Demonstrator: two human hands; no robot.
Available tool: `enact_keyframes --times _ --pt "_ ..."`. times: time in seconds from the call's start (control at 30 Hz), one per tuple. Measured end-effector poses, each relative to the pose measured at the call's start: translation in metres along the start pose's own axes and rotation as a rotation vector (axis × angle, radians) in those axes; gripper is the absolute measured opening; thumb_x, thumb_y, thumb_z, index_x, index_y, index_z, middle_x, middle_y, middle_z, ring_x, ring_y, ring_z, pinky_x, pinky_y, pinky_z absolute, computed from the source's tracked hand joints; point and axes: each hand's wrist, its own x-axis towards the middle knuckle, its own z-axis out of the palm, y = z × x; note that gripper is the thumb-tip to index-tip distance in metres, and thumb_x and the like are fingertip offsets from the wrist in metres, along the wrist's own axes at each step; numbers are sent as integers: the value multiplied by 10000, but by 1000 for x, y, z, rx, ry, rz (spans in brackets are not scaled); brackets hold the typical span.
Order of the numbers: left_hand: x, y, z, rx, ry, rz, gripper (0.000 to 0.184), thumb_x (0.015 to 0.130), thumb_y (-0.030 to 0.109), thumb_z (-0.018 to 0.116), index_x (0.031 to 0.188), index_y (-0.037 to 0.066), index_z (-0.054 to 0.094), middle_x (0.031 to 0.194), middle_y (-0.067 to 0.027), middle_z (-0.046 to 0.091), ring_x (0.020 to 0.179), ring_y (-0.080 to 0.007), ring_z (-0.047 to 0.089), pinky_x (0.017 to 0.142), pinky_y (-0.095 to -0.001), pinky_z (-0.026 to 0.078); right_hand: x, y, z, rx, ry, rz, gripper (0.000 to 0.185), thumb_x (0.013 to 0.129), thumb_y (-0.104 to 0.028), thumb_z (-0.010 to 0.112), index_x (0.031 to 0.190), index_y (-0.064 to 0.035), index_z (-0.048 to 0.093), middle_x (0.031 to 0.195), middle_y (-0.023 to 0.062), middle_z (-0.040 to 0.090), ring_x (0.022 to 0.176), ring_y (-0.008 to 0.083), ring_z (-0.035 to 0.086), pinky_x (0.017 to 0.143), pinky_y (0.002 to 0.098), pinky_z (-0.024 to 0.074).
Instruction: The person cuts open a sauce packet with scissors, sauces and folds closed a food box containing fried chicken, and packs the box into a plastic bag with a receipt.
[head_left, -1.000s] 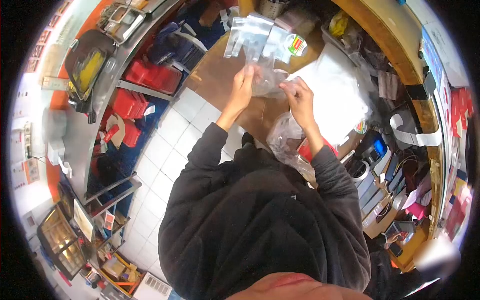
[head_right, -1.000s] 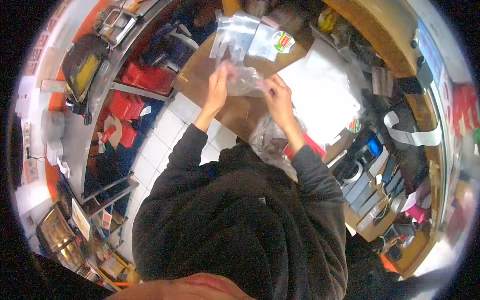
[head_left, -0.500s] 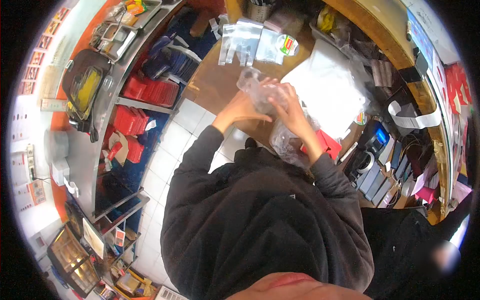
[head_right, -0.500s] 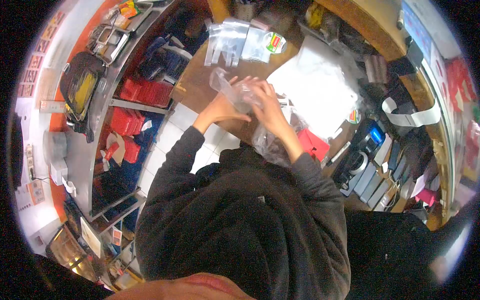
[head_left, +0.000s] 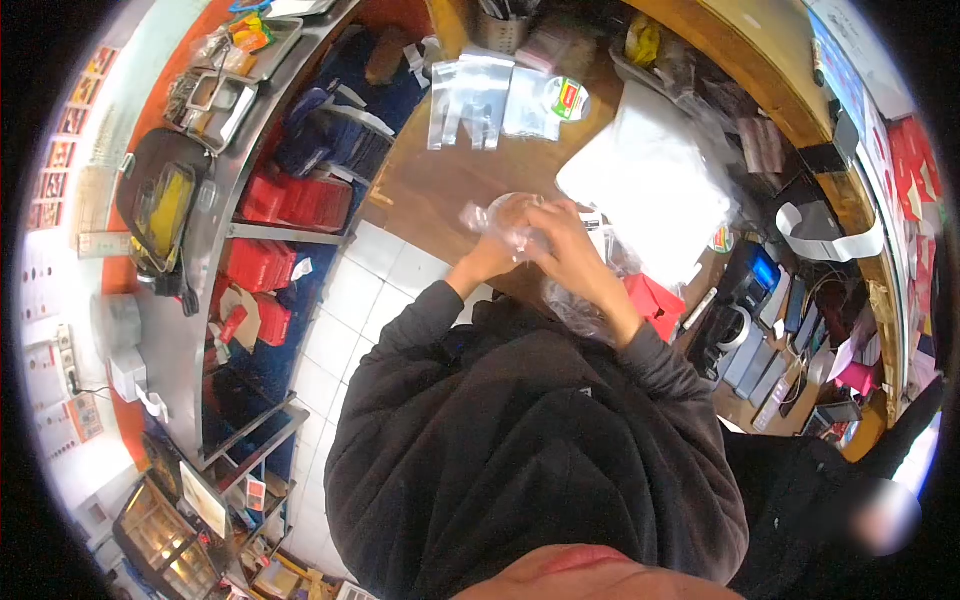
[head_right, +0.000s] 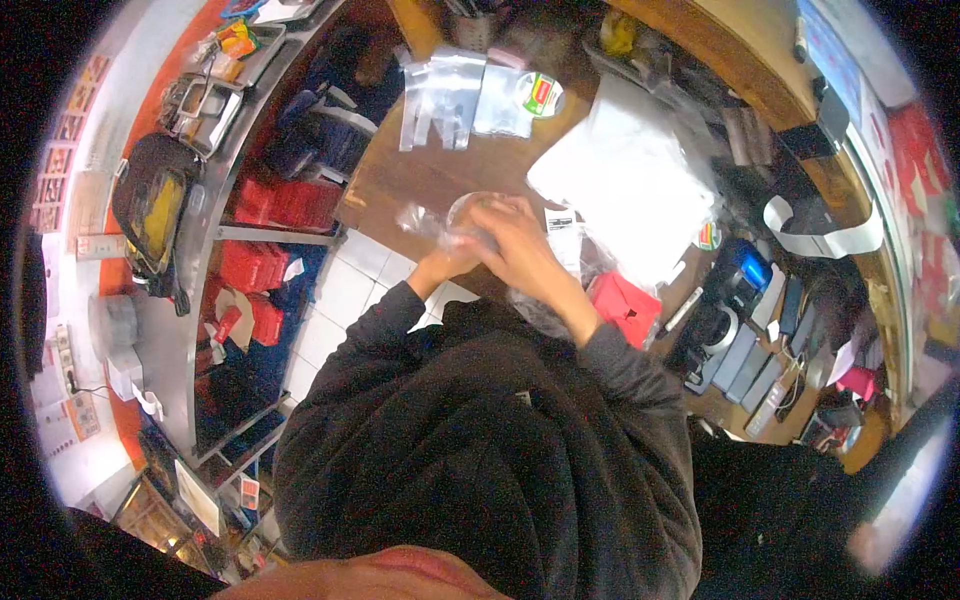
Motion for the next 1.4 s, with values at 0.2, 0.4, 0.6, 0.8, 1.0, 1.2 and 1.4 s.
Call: enact_keyframes --times 0.2,0.4,0.6,0.8,1.0,1.2,1.4 --pt "-1 31 -24 -27 278 -16 426 765 249 678 1087 11 530 1128 -179 558 1057 -323 539 879 -401 421 -16 2 1 118 289 -14 196 844 -201 578 966 -49 598 941 117 569 940 298 510 872 399 361" --pt "-6 57 -57 -430 239 52 369 838 251 642 1067 4 490 925 -118 608 866 -223 600 764 -304 457 -17 4 -15 800 354 356 119 894 -113 542 898 -7 595 820 42 571 764 138 525 716 277 438" --pt "12 107 -76 -1366 657 15 205 990 215 358 941 53 473 901 -93 582 848 -215 582 836 -379 442 -24 37 -20 1286 239 275 212 943 -174 495 801 -31 560 767 47 573 720 117 522 655 258 439" --pt "1 81 -69 -1723 259 24 263 1005 232 300 991 40 479 631 -6 489 551 -105 441 604 -280 400 1 29 -17 1736 86 132 250 966 -281 437 829 -73 468 855 56 522 785 142 506 655 243 426" --pt "8 150 -103 -1026 322 -189 403 930 43 428 1327 64 364 724 0 519 507 -41 422 442 -183 320 15 -14 -21 750 135 358 282 964 -292 432 1100 -44 430 810 35 495 671 104 493 606 233 437" --pt "6 140 -93 -1140 218 -234 465 865 -14 499 1306 67 379 760 -23 550 514 -50 470 410 -171 313 16 -23 -45 778 -247 534 476 943 -381 465 1224 -31 305 854 80 562 607 141 585 596 254 475" --pt "-4 125 -54 -1228 426 -381 216 862 19 539 1074 23 502 740 -5 559 550 -40 481 441 -165 332 0 -12 -35 765 -139 297 399 958 -308 446 1217 -31 324 868 86 556 675 105 570 590 230 448"
